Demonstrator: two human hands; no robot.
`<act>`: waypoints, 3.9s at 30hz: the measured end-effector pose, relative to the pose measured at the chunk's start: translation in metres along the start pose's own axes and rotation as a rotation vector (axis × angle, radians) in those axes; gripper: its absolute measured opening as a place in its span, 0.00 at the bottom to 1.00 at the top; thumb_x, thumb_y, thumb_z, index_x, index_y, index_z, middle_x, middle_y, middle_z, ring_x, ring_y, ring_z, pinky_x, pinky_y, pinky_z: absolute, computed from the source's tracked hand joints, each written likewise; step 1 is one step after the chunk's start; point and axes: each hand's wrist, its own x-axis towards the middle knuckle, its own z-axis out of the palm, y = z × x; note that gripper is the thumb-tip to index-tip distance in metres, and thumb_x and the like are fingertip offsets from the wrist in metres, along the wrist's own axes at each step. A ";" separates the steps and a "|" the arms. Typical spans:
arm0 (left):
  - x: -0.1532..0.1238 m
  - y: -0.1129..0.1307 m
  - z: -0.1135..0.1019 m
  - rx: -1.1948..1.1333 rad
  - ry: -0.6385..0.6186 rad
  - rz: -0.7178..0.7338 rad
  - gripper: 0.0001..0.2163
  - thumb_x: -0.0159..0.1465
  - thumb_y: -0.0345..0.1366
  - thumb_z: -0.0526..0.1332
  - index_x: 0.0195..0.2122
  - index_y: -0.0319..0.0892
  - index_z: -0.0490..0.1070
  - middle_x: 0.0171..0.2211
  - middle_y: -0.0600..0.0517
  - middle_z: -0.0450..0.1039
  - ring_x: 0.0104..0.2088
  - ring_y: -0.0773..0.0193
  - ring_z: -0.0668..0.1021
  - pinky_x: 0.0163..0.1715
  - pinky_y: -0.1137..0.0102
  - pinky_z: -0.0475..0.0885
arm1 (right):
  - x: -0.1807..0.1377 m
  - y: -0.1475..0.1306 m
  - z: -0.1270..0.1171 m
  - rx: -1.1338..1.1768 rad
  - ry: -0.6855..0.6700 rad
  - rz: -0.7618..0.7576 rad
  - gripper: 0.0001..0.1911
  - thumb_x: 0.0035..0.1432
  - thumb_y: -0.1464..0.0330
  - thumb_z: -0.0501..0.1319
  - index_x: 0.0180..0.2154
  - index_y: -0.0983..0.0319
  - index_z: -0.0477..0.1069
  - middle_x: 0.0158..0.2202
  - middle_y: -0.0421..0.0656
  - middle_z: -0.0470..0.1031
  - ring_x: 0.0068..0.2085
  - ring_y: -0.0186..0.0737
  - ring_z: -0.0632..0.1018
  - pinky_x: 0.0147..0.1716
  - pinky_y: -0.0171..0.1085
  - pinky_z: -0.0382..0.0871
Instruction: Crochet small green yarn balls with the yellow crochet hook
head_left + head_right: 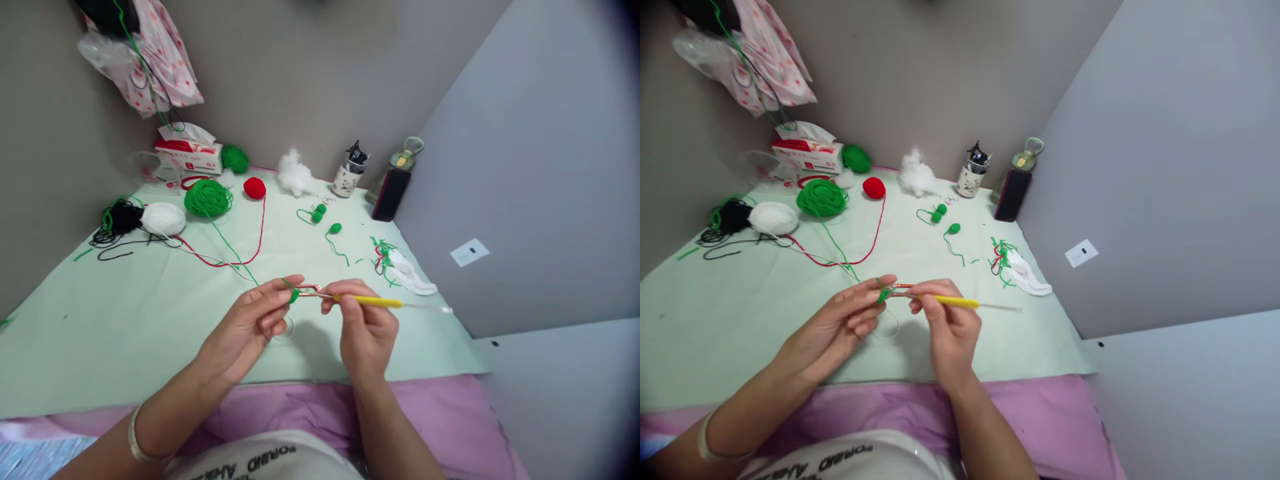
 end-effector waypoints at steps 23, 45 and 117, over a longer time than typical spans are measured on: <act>-0.003 -0.001 -0.001 -0.039 -0.002 -0.035 0.20 0.59 0.33 0.74 0.53 0.41 0.80 0.27 0.58 0.65 0.24 0.76 0.66 0.25 0.80 0.71 | -0.004 -0.001 0.006 -0.403 -0.163 -0.380 0.15 0.67 0.78 0.59 0.50 0.59 0.78 0.44 0.49 0.81 0.45 0.41 0.82 0.43 0.40 0.80; 0.002 0.001 -0.005 -0.091 0.020 0.021 0.16 0.59 0.29 0.74 0.49 0.39 0.83 0.27 0.58 0.65 0.21 0.79 0.62 0.22 0.83 0.70 | 0.004 -0.005 0.004 0.081 -0.035 0.059 0.11 0.69 0.73 0.60 0.42 0.55 0.82 0.36 0.41 0.80 0.31 0.33 0.78 0.31 0.36 0.75; -0.006 0.005 0.000 0.184 -0.035 0.136 0.30 0.60 0.32 0.74 0.63 0.48 0.71 0.36 0.56 0.74 0.18 0.81 0.62 0.16 0.82 0.61 | -0.012 0.000 0.013 -0.056 -0.017 -0.121 0.16 0.68 0.76 0.60 0.48 0.52 0.81 0.44 0.45 0.84 0.46 0.45 0.84 0.39 0.45 0.82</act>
